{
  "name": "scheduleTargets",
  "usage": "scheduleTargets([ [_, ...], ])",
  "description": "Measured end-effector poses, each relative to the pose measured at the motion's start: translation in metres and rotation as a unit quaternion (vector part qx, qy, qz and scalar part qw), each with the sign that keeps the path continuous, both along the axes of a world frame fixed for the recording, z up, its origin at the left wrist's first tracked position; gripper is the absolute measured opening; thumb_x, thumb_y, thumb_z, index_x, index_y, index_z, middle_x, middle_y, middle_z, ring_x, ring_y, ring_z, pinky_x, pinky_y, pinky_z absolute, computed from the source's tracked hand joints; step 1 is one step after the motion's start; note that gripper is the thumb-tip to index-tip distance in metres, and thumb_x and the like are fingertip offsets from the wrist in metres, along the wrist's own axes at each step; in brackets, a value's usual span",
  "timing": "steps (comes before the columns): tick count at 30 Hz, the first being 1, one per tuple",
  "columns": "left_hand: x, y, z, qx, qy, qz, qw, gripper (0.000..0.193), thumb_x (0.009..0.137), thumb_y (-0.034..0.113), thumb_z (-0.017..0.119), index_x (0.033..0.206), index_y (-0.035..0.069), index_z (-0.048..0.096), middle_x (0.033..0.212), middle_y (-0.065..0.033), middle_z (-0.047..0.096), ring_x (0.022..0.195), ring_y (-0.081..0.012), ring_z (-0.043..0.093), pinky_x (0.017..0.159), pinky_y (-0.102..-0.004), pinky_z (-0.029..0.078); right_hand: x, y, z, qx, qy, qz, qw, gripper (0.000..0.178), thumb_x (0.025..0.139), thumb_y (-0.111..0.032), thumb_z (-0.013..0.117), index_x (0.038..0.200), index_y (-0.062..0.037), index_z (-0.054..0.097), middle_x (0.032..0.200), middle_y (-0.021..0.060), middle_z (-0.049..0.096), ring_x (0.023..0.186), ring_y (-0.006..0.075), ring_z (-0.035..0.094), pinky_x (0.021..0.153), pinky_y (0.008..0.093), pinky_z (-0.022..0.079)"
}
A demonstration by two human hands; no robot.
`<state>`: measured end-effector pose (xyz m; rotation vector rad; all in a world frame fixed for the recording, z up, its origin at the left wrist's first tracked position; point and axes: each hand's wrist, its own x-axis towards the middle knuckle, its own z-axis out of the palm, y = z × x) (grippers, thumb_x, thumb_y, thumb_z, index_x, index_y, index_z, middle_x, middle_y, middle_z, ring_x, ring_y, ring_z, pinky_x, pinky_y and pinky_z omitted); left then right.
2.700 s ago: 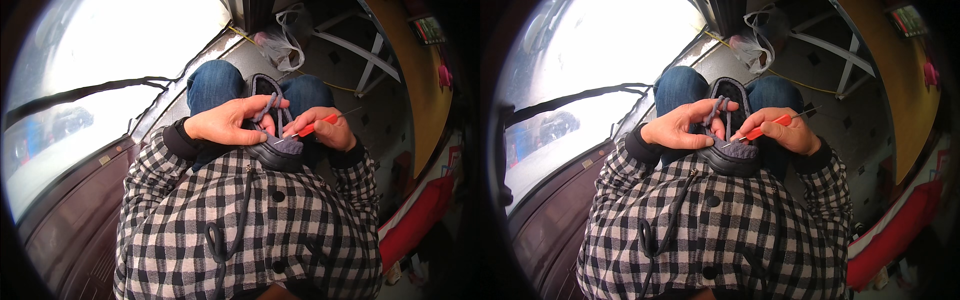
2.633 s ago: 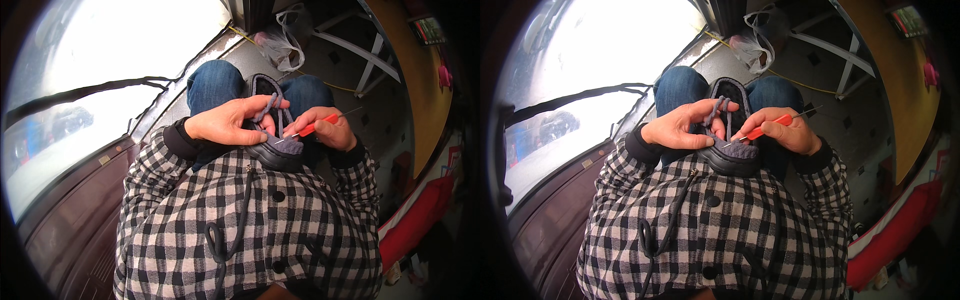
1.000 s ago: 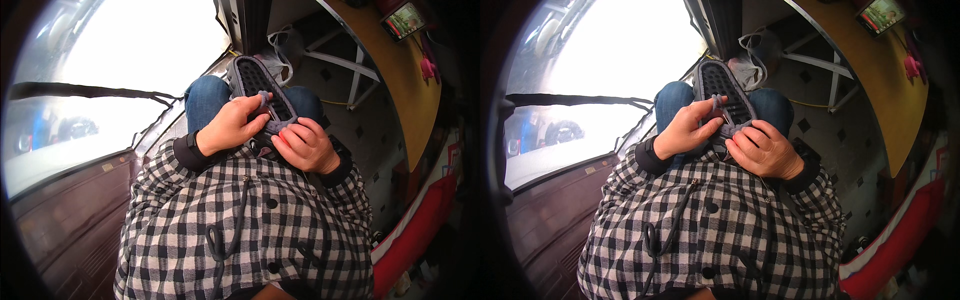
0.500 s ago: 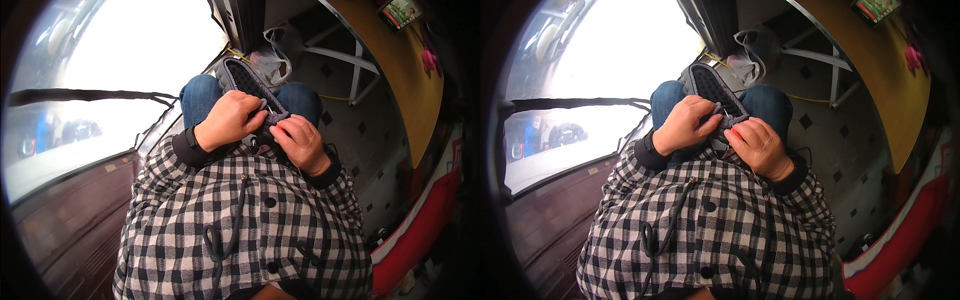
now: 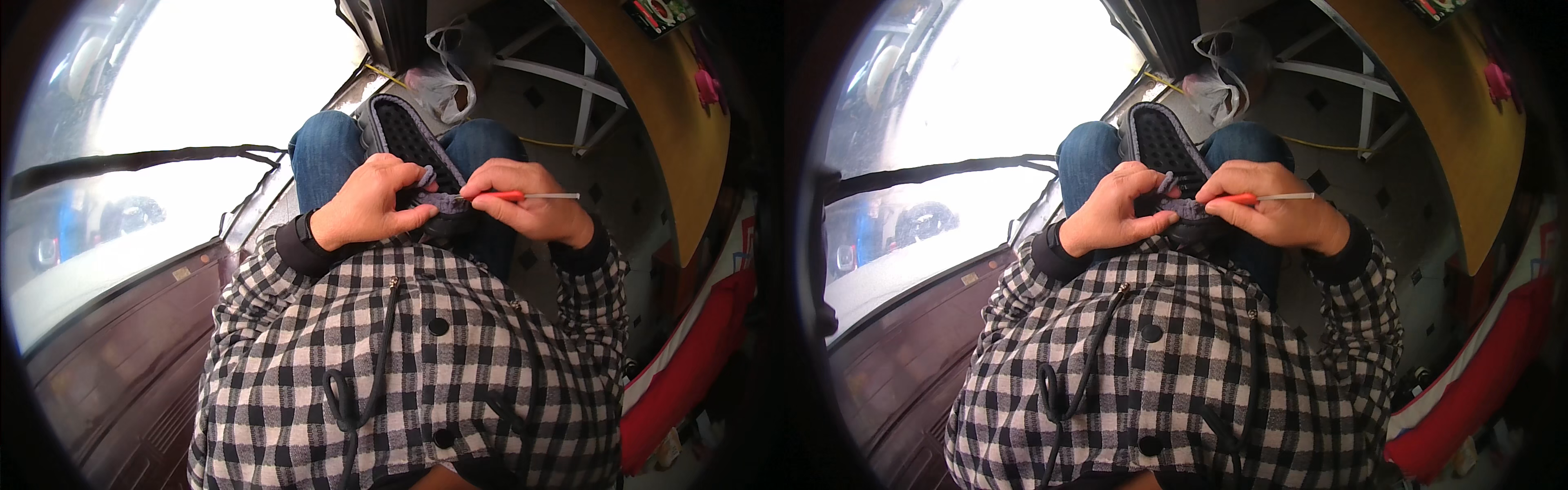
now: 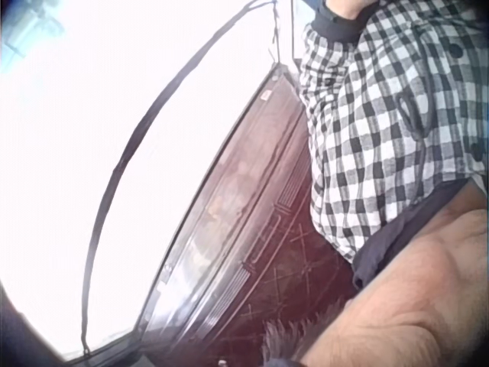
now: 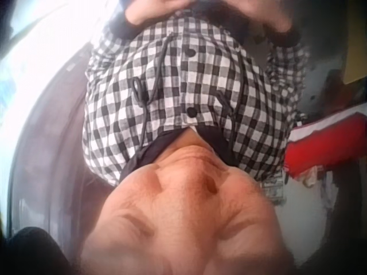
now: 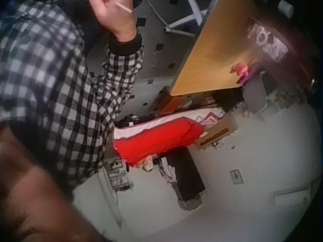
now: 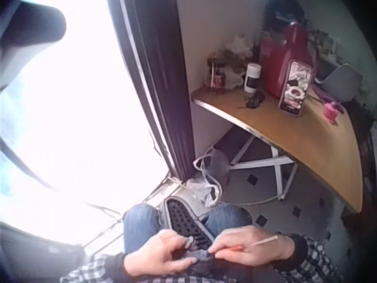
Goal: The person holds a dark slip-on shoe on their lap and uses a red-handled screwdriver to pry and separate the upper fabric from the sole. They repeatedly insert the tool along the seam, lift the fabric, and adjust the shoe position while working on the same area.
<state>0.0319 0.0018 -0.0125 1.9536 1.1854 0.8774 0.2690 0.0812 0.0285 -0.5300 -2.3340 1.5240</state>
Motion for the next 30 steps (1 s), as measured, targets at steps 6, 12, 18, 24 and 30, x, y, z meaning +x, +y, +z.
scheduleTargets([
  [6, -0.004, -0.002, 0.001, -0.045, 0.019, -0.041, 0.998, 0.033, 0.069, 0.02, 0.076, 0.096, 0.005, 0.065, 0.085, -0.0071, 0.061, 0.081, -0.0238, 0.056, 0.078, -0.0324, 0.042, 0.0, 0.014, -0.003, -0.18, -0.031, 0.012, 0.983, 0.01, 0.087, -0.005, 0.058, 0.091, 0.0015, 0.064, 0.085, 0.0069, 0.064, 0.076, 0.0117, 0.06, 0.069, 0.0246, 0.048],
  [12, -0.006, 0.0, 0.003, -0.078, -0.02, -0.074, 0.994, 0.031, 0.069, 0.019, 0.076, 0.094, 0.005, 0.065, 0.086, -0.0061, 0.061, 0.083, -0.0219, 0.056, 0.081, -0.0315, 0.042, 0.005, 0.022, -0.013, -0.327, -0.014, 0.011, 0.945, 0.012, 0.088, -0.008, 0.057, 0.091, 0.0026, 0.063, 0.085, 0.0094, 0.064, 0.074, 0.0138, 0.061, 0.069, 0.0256, 0.049],
  [18, -0.01, 0.002, 0.003, -0.138, -0.066, -0.105, 0.983, 0.033, 0.07, 0.022, 0.077, 0.095, 0.004, 0.065, 0.091, -0.0047, 0.061, 0.089, -0.0196, 0.055, 0.083, -0.0311, 0.041, 0.009, 0.017, -0.041, -0.456, 0.092, 0.019, 0.885, 0.019, 0.09, -0.014, 0.058, 0.096, 0.0035, 0.064, 0.086, 0.0122, 0.066, 0.076, 0.0153, 0.063, 0.071, 0.0259, 0.052],
  [24, -0.014, 0.001, 0.005, -0.149, -0.091, -0.107, 0.979, 0.032, 0.071, 0.021, 0.077, 0.096, 0.004, 0.066, 0.087, -0.005, 0.062, 0.085, -0.0198, 0.054, 0.08, -0.0305, 0.042, 0.012, 0.007, -0.054, -0.458, 0.135, 0.003, 0.879, 0.022, 0.091, -0.018, 0.06, 0.097, 0.0034, 0.063, 0.087, 0.0138, 0.066, 0.075, 0.0166, 0.064, 0.07, 0.0265, 0.052],
  [30, -0.017, 0.003, 0.006, -0.2, -0.113, -0.099, 0.968, 0.032, 0.073, 0.017, 0.075, 0.1, 0.003, 0.064, 0.09, -0.0045, 0.062, 0.088, -0.0171, 0.055, 0.083, -0.0285, 0.043, 0.007, -0.001, -0.063, -0.485, 0.178, -0.021, 0.856, 0.022, 0.092, -0.017, 0.058, 0.101, 0.0036, 0.062, 0.092, 0.014, 0.066, 0.081, 0.0156, 0.062, 0.074, 0.0256, 0.051],
])
